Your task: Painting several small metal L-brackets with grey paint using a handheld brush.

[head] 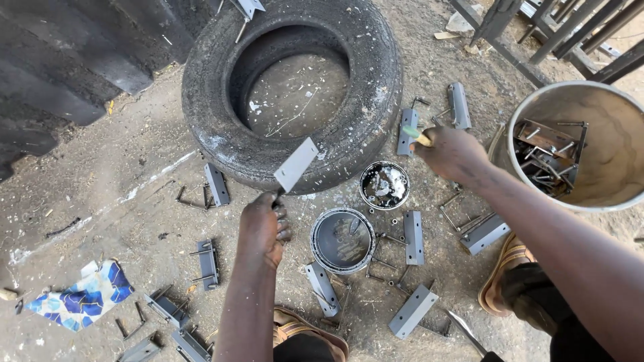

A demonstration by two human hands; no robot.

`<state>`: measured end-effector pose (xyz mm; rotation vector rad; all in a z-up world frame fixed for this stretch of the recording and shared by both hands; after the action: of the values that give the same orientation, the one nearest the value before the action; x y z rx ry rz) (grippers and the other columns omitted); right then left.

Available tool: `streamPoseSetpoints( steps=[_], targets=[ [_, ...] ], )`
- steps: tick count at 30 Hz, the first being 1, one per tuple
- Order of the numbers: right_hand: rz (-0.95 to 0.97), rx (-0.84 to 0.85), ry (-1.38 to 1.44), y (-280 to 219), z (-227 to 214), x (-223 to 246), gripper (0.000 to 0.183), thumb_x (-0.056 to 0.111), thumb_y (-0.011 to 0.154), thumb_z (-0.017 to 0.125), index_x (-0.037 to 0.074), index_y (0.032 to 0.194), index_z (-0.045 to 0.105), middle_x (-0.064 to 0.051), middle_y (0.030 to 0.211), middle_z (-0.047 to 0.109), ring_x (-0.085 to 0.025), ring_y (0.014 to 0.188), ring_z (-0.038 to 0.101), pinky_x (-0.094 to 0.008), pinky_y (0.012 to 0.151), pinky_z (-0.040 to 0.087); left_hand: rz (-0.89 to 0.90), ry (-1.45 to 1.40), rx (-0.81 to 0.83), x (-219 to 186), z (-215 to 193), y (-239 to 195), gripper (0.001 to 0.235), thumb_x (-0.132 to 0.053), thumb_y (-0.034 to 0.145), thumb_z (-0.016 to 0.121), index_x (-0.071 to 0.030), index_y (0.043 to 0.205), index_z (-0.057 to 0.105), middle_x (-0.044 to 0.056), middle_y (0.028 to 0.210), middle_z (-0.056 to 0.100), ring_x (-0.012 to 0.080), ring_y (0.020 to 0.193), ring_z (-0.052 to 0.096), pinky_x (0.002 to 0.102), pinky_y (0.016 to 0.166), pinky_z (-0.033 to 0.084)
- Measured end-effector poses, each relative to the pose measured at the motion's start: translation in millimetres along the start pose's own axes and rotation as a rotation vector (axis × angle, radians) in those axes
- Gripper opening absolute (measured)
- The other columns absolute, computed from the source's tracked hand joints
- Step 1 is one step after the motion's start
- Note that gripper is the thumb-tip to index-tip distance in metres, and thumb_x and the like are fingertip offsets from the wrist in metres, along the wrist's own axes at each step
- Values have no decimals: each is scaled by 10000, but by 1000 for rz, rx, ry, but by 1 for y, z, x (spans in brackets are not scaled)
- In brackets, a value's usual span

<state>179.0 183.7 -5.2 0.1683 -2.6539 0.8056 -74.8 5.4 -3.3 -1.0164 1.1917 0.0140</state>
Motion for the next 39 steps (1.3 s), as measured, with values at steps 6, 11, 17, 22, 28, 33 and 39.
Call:
streamPoseSetpoints(
  steps=[6,11,17,22,28,33,39],
  targets=[
    [111,40,265,76,126,-89,406,370,902,722,4,1075,760,-250,919,744,-412,895,733,-498,786,551,2,-150,-6,-21,9,-27,252,-173,1016,352,-117,795,457,-87,603,227,43,438,251,174,402,192],
    [390,110,536,89,280,-170,365,259,889,694,-48,1082,730,-186,679,694,-282,551,711,-406,629,582,31,-269,16,-7,4,-5,221,-178,1003,377,-145,808,477,-83,576,246,56,424,274,171,387,225],
    [484,204,568,58,383,-204,436,258,911,668,-31,1235,709,-169,682,678,-267,523,708,-394,541,569,-33,-402,102,-3,7,-3,250,-157,1010,330,-164,795,458,-97,578,238,43,421,265,155,388,206],
    [496,155,713,58,415,-202,413,187,935,627,-92,1232,698,-194,646,621,-234,451,616,-359,494,517,-48,-383,123,0,3,-3,279,-207,1045,298,-179,840,487,-96,566,285,42,410,281,168,365,242],
    [566,47,736,58,384,-194,427,288,929,661,-24,1214,726,-213,777,694,-279,569,680,-415,580,540,-83,-434,122,14,-2,14,213,-173,1013,356,-165,832,468,-103,564,249,34,393,283,143,373,243],
    [522,-123,904,67,362,-195,393,244,912,671,-62,1156,707,-164,726,625,-221,589,633,-351,572,559,-104,-479,120,18,-3,22,182,-163,977,380,-168,818,468,-115,563,244,41,407,292,159,374,246],
    [478,-185,943,74,355,-199,325,236,930,683,-54,1075,710,-134,697,599,-195,591,581,-361,578,504,-211,-561,229,19,3,20,147,-196,942,405,-195,809,470,-119,543,230,37,380,284,151,356,243]
  ],
)
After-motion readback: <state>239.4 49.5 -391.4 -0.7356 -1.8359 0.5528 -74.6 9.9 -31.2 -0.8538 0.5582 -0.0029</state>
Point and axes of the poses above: each hand's wrist, its own y-axis towards the middle knuckle, its own z-axis out of the palm, x = y × z, the point moved 3 cm from there along y, towards the middle knuckle
